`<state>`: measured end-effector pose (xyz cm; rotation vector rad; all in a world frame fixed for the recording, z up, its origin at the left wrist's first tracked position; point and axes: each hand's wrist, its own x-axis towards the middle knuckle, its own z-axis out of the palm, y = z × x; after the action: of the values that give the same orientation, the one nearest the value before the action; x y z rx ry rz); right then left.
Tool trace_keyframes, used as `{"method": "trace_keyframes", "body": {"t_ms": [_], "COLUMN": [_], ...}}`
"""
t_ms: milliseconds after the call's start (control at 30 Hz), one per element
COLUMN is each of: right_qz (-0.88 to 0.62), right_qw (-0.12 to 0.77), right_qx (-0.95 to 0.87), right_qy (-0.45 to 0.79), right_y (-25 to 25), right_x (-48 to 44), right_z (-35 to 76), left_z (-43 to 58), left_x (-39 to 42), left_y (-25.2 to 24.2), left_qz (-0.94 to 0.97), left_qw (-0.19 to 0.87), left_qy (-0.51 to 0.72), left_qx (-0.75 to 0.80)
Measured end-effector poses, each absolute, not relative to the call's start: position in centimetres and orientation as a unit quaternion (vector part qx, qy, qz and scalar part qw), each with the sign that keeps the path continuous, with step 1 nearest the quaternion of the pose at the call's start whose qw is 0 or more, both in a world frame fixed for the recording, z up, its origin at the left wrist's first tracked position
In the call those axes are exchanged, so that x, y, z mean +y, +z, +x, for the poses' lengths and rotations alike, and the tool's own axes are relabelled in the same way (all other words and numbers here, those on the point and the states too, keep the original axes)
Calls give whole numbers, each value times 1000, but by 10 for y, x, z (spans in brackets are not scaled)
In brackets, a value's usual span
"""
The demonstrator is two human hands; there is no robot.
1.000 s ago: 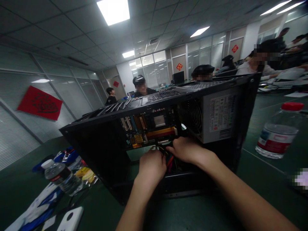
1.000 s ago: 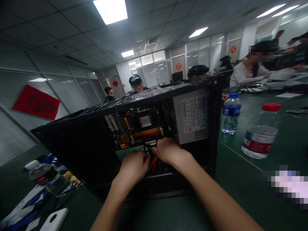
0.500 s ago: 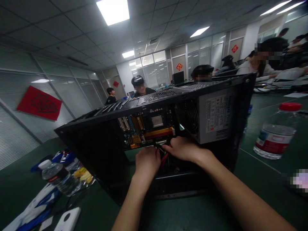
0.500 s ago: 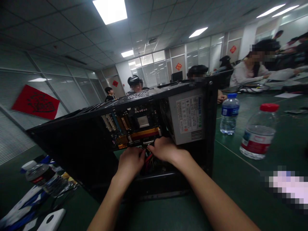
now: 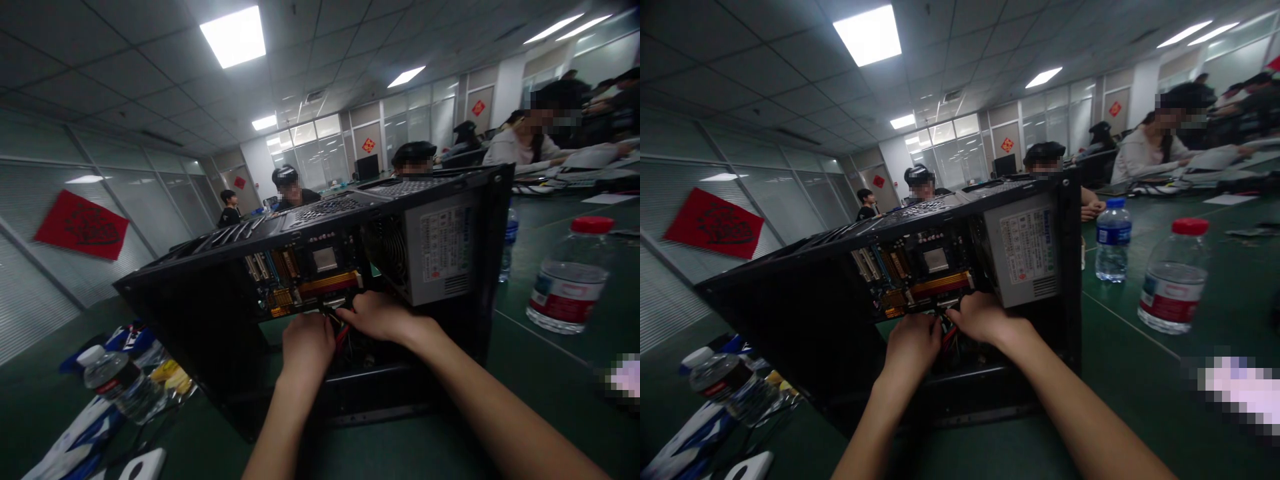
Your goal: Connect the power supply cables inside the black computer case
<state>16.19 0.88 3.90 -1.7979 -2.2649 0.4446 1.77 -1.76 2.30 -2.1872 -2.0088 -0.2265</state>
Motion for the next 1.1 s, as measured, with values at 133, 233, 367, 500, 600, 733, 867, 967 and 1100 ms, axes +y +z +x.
{"method": "trace_keyframes", "body": {"t_ms": [133,233,367,500,600,733,867,967,1100], "right_qz": [-605,-600,-596,-595,-587,-573,-547,-545,-537], "right_qw": [120,127,136,142,159,138,105,92,129], "right_qx": [-772,-774,-775,-773,-777,-794,-822,-828,-826], "right_qy": [156,158,160,168,165,151,116,97,109], "right_y": [37,34,28,23,17,11,9,8,7], "right_x": [9,12,16,20,22,25,25,26,30], "right_z": [162,163,163,163,164,166,168,168,166], "left_z": [18,17,17,18,18,17,13,11,15], "left_x": [-17,-16,-15,-14,-11,-7,-9,-17,-28], "left_y": [23,22,22,24,26,26,26,28,29], "left_qz": [-736,-745,-743,-739,-740,-743,-736,-741,-768], "left_qw": [93,96,95,93,83,61,57,55,16], "left_qy": [-78,-72,-68,-74,-86,-98,-116,-143,-143], "left_qx": [-666,-656,-659,-664,-662,-659,-664,-654,-624]}}
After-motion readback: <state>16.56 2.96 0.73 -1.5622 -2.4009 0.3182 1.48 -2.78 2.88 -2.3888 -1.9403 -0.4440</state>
